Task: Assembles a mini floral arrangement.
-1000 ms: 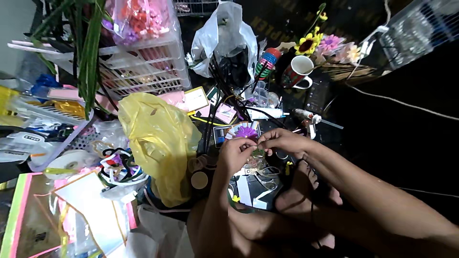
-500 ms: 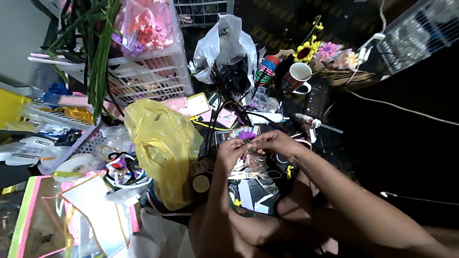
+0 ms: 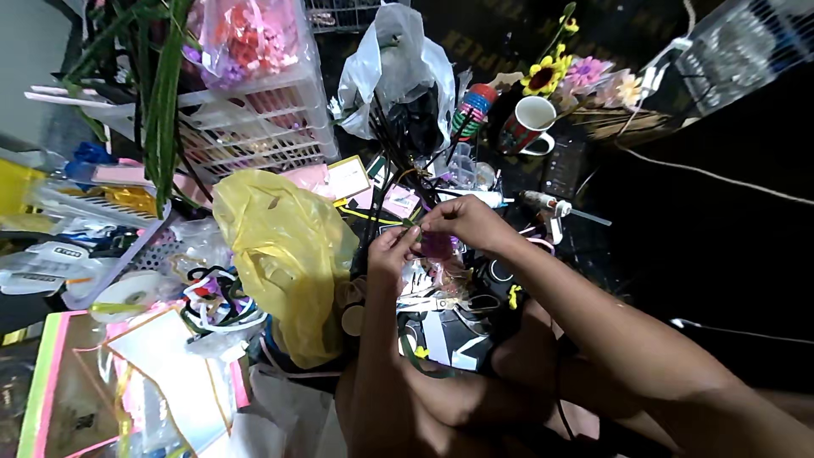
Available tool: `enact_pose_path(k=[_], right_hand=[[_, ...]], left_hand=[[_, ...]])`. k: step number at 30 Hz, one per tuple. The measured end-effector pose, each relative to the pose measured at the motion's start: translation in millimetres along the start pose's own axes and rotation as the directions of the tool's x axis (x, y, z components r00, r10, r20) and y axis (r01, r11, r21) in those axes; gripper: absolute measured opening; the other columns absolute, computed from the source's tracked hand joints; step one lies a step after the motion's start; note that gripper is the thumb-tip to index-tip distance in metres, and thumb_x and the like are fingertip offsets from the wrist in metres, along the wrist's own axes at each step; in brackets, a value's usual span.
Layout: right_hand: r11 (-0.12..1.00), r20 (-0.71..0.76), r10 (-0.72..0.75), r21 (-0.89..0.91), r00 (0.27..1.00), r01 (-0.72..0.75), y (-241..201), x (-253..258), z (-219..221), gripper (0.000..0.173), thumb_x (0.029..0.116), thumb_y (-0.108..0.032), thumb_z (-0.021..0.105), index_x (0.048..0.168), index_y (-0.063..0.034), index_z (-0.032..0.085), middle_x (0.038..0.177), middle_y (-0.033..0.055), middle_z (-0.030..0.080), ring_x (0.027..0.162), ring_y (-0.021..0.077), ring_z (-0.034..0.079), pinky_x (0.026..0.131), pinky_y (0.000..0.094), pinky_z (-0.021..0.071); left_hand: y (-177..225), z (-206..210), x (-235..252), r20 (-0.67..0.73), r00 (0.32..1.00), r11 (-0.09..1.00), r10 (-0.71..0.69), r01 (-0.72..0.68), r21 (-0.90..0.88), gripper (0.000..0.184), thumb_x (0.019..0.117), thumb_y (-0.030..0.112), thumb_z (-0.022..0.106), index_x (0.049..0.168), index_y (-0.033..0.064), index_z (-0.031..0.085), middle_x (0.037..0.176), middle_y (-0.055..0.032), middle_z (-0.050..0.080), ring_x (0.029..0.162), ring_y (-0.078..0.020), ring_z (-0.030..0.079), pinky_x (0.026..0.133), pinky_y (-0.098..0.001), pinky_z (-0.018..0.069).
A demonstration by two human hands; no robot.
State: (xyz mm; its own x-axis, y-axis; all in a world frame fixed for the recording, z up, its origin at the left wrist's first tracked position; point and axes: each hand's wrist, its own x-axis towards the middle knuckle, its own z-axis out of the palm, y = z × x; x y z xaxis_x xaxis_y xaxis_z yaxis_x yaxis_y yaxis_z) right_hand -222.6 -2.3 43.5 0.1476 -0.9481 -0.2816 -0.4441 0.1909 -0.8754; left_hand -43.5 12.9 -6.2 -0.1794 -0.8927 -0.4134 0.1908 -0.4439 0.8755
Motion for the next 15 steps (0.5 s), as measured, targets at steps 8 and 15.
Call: enact_pose_path(k=[8,15], right_hand=[[0.998,-0.076,0.07,0.012,0.995,-0.069,-0.7,8.7,9.8,0.014,0.0971,-0.015,0.069,0.09,-0.0036,0.072,0.076,0.0032,0.065,0.068,0.0099,0.059,0.067,0.0336,0.0499],[0.98,-0.085,0.073,-0.176,0.994,-0.087,61.8,8.7,-4.6,0.031,0.0983,-0.023,0.07,0.121,-0.0019,0.069,0.112,0.0204,0.068,0.1,0.0337,0.066,0.09,0.0564,0.0523]], left_hand=[[-10.6,9.6,0.6,-0.108,0.784,0.711,0.612,-0.484,0.51,0.013,0.0939,0.012,0.073,0.103,0.0025,0.073,0.095,-0.0059,0.07,0.071,-0.0058,0.06,0.065,-0.0215,0.0505],[-1.4,-2.9,6.2,-0.224,0.974,0.999,-0.033,0.037,0.012,0.021,0.0939,0.011,0.073,0.112,0.0011,0.067,0.096,-0.0082,0.069,0.079,-0.0133,0.067,0.073,-0.0302,0.0577]])
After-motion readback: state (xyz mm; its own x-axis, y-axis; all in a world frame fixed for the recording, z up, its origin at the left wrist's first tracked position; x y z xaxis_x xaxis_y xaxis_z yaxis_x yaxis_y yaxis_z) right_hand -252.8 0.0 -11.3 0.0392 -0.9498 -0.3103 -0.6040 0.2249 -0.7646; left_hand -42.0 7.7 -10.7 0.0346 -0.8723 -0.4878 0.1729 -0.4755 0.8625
